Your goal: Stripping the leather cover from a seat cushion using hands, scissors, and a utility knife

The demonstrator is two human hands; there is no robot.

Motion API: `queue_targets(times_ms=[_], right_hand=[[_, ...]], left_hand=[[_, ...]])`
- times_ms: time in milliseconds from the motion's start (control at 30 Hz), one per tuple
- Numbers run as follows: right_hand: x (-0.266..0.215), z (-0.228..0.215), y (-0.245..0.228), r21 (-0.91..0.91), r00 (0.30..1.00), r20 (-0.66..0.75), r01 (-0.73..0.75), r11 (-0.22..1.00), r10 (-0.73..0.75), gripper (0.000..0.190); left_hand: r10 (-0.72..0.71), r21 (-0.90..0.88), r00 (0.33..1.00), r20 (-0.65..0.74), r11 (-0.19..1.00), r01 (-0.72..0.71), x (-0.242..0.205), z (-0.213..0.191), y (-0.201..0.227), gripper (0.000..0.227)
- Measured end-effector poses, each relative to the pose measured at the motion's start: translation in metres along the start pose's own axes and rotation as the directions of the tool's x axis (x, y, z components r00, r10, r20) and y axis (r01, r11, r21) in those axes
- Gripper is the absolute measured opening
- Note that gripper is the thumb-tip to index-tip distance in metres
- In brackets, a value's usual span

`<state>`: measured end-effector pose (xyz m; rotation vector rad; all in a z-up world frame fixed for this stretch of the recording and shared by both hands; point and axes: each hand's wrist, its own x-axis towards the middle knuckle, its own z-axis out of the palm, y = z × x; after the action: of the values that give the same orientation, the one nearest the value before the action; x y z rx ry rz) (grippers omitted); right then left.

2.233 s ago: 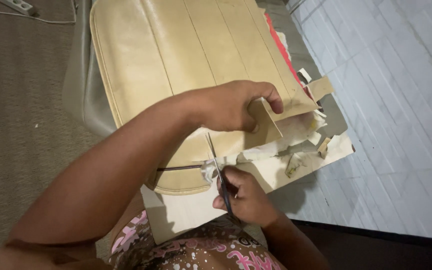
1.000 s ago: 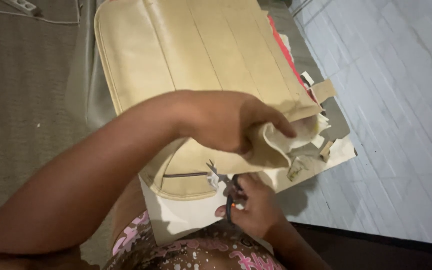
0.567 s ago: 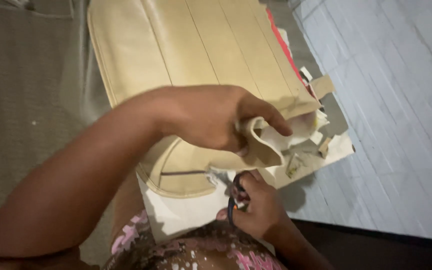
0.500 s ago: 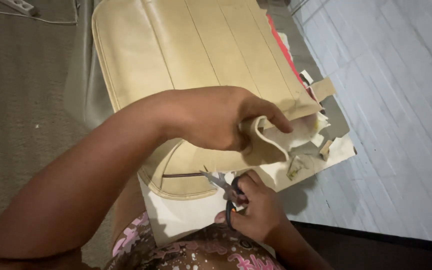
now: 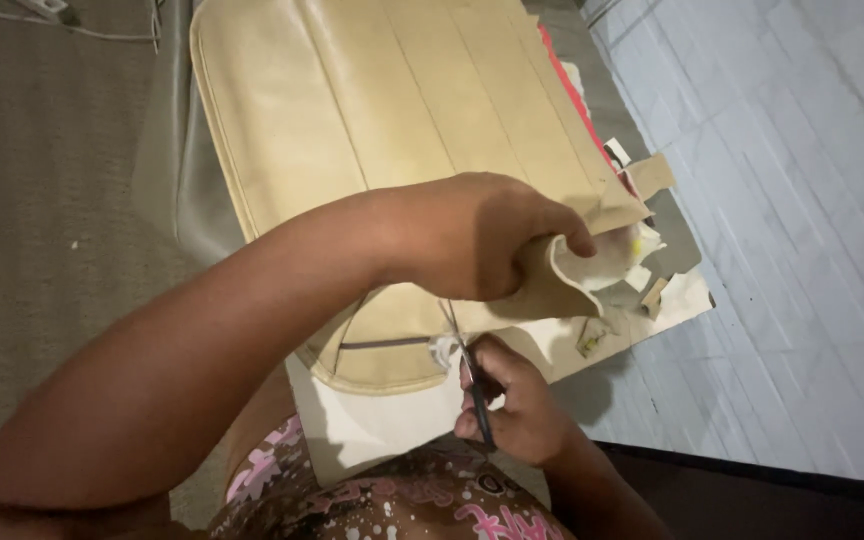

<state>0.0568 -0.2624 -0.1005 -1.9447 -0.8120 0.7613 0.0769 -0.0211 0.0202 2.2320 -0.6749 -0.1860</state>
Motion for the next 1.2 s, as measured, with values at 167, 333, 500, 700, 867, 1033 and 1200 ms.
queue_targets(times_ms=[167,333,500,700,867,1033,1200], right_hand=[[0.009,0.017,-0.006,-0.153,0.983,-0.123,0.119,0.981,-0.139,0.024],[0.009,0.023,0.017,-0.106,0.968,-0.224,0.094,0.990,-0.116,0.028],[0.004,0.009,0.018,-0.025,0.990,-0.136,0.031,0.999,-0.034,0.019],[-0.034,-0.041,0.004,-0.259,0.989,0.150,0.033,0.965,0.007,0.061],[-0.068,-0.138,0.085,0.242,0.760,-0.489,-0.353,0.904,0.428,0.040],[-0.009,-0.265,0.130,-0.681,0.797,-0.596,-0.567,0.463,0.099,0.046],[0.050,-0.300,0.107,-0.479,0.551,-0.758,-0.833,0.276,0.348,0.088]], left_hand=[[-0.107,-0.058,0.994,-0.028,0.993,0.105,-0.003,-0.001,0.012,0.056],[0.117,0.038,0.986,-0.117,0.993,-0.113,0.005,0.005,-0.014,0.060],[0.020,-0.110,0.999,-0.039,0.994,-0.024,-0.013,-0.006,0.001,0.053],[-0.120,0.112,0.963,-0.242,0.982,0.151,-0.007,0.014,-0.003,0.042],[-0.006,0.683,0.933,-0.360,0.679,0.268,0.008,0.073,-0.022,0.115],[-0.014,0.839,0.936,-0.351,0.439,0.321,0.006,0.089,-0.042,0.109],[0.200,0.814,0.872,-0.446,0.496,0.302,-0.021,0.073,-0.041,0.043]])
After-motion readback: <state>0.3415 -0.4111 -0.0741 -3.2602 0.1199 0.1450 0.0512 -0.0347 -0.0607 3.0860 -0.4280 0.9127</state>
